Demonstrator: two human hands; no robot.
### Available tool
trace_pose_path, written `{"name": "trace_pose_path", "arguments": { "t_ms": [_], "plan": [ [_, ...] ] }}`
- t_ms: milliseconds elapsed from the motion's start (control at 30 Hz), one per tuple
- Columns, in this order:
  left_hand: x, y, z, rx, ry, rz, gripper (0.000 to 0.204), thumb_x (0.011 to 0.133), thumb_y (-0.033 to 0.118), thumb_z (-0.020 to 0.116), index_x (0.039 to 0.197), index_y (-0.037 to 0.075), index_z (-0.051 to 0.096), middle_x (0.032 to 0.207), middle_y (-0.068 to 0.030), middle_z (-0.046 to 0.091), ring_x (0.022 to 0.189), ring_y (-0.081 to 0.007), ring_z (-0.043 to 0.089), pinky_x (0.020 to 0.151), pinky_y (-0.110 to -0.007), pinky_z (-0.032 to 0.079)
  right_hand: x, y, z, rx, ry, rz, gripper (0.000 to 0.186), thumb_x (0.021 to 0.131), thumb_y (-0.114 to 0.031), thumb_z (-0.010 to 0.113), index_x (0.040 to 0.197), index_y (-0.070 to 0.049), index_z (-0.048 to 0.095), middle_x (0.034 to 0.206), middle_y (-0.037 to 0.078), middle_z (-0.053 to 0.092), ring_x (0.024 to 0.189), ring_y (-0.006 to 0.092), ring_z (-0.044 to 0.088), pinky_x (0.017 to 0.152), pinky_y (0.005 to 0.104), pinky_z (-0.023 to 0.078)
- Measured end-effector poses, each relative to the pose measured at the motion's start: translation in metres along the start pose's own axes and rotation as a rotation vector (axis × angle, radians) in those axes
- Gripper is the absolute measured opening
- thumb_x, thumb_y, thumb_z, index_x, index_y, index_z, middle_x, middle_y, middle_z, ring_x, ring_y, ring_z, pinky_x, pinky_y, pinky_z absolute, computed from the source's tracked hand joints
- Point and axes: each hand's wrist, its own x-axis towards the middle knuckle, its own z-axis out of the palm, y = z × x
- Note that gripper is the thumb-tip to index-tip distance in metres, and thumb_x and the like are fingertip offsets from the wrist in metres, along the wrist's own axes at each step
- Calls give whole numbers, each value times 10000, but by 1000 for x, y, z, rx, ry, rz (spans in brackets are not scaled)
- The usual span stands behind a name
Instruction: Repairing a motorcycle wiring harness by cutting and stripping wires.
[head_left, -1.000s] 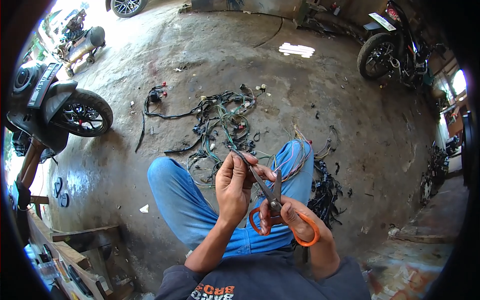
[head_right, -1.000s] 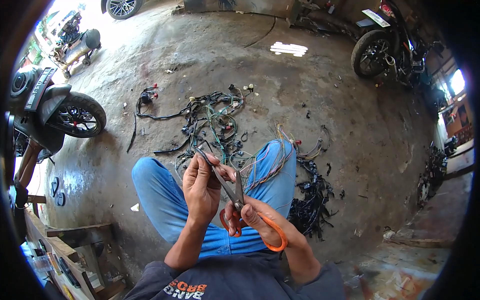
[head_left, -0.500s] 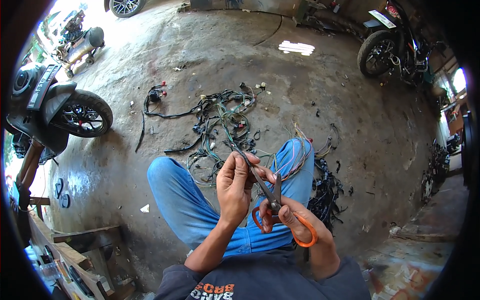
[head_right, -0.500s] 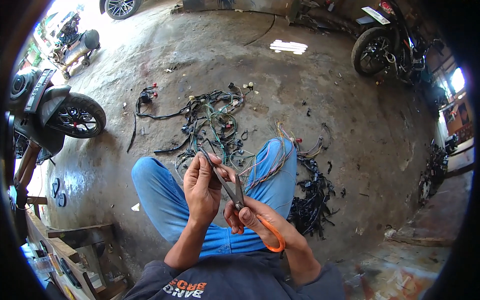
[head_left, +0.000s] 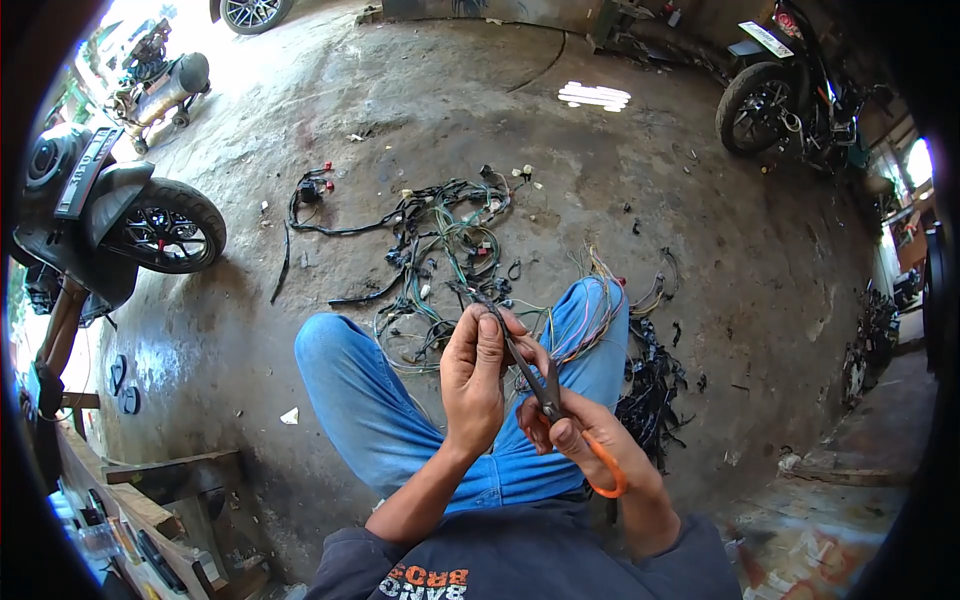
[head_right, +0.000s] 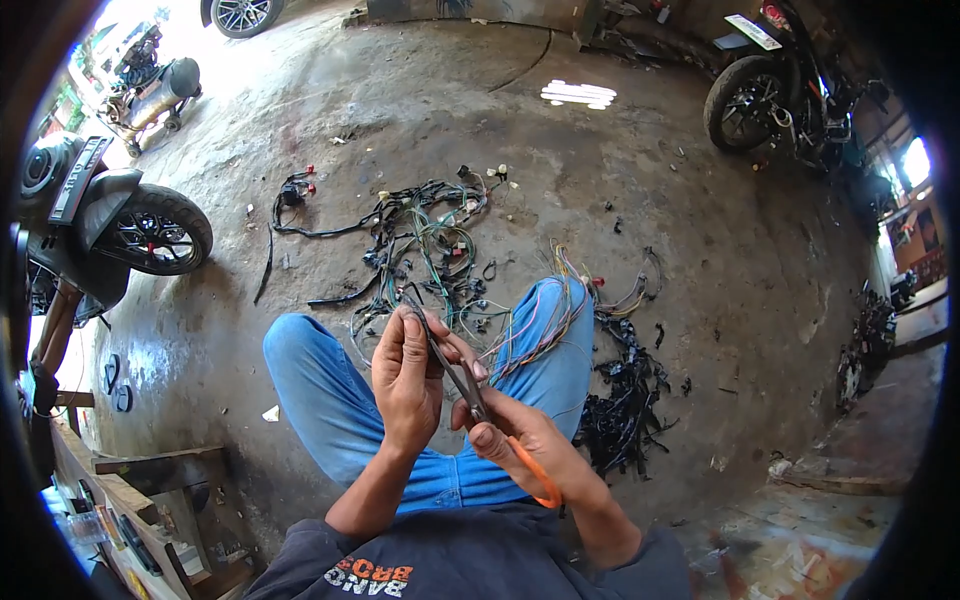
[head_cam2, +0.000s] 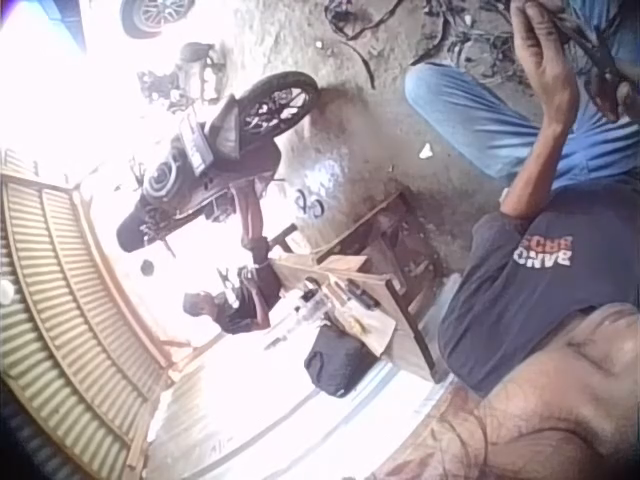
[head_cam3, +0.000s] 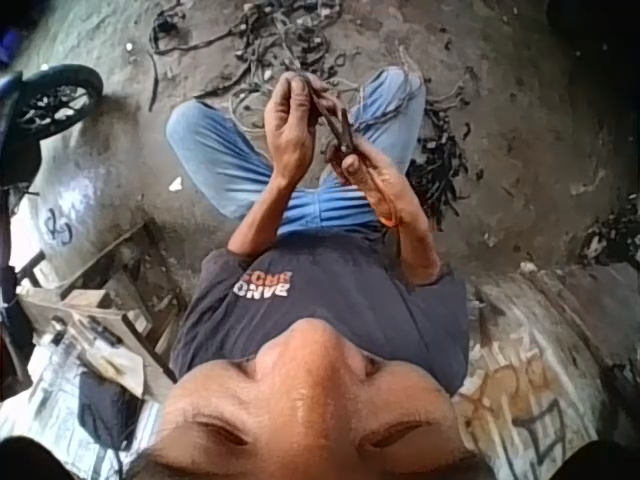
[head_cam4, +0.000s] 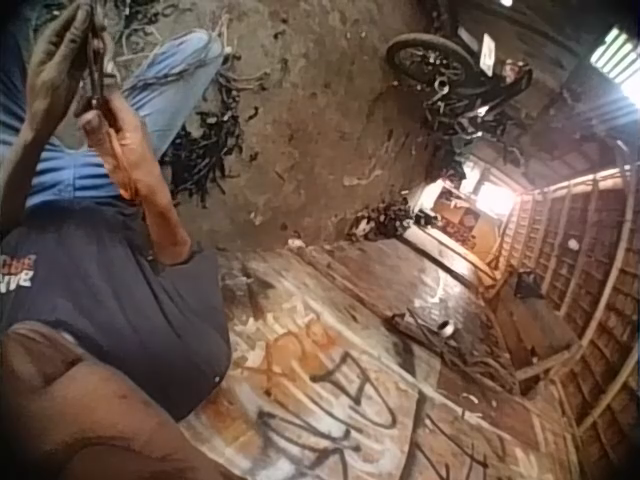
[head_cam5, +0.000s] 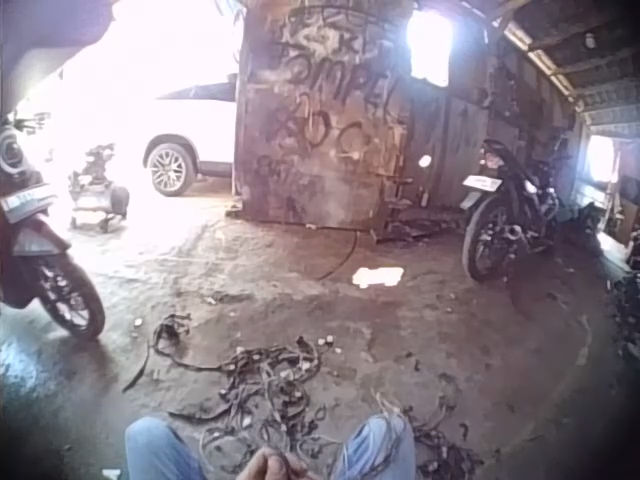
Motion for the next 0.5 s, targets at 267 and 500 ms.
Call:
{"name": "trace_pose_path", "arguments": {
  "t_ms": [267, 500],
  "plan": [
    [-14, -17, 1, 378, -27, 77, 297, 1110, 255, 368, 953, 26, 472, 813, -81, 559, 748, -162, 595, 720, -276, 502, 6, -9, 11, -41, 182, -142, 561, 958, -498, 635, 1218, -4, 578, 889, 3, 539, 715, 54, 444, 621, 202, 394],
    [-10, -16, 3, 91, 8, 57, 273, 1110, 237, 363, 1001, 23, 492, 844, -74, 539, 795, -163, 594, 797, -323, 525, -3, -18, -2, -191, 231, -113, 532, 916, -491, 694, 1116, -6, 605, 799, 11, 520, 680, 71, 466, 612, 226, 406]
  ]
}}
